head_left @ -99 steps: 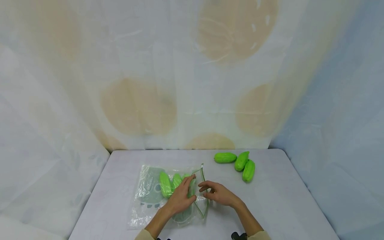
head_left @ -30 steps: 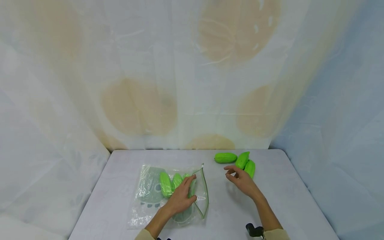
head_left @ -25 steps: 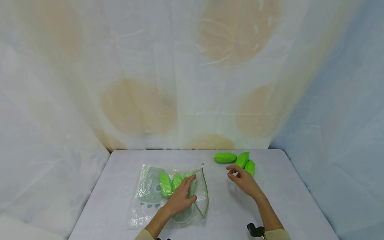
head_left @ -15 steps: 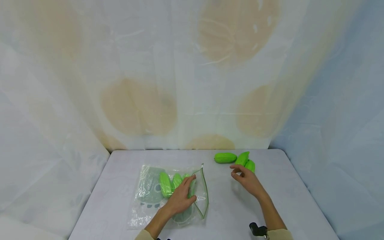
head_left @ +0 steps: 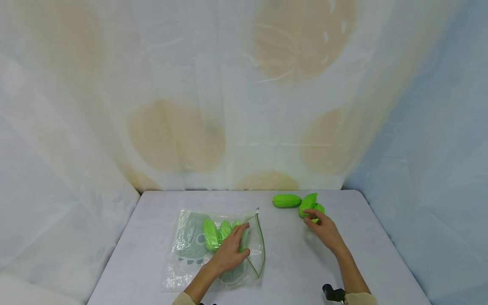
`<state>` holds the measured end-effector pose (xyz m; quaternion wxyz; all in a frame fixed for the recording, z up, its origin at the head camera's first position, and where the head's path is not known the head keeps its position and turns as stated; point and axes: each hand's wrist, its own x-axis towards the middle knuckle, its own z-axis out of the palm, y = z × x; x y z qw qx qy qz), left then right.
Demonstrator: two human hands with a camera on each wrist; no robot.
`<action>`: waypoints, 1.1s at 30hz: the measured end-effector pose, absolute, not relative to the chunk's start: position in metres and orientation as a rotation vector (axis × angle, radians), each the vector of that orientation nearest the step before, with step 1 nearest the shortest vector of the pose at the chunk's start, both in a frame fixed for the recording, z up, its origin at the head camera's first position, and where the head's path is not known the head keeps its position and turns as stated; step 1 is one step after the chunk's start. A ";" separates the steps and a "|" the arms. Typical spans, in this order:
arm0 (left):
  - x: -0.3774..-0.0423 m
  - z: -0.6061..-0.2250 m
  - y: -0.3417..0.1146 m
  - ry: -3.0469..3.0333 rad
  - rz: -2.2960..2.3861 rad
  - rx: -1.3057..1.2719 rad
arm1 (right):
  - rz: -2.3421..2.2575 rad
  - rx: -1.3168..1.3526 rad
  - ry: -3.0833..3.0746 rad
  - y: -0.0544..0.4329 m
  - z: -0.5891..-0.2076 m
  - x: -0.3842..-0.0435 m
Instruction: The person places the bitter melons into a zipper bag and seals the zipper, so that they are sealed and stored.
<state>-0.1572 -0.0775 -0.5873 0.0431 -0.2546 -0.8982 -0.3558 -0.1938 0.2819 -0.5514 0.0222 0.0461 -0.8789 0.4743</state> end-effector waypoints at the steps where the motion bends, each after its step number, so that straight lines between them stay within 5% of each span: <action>1: -0.157 -0.587 -0.078 -2.745 -1.088 -0.780 | 1.466 0.130 -2.718 0.284 -0.553 -0.194; 33: -0.157 -0.588 -0.078 -2.742 -1.082 -0.791 | 1.426 -0.130 -2.805 0.322 -0.577 -0.196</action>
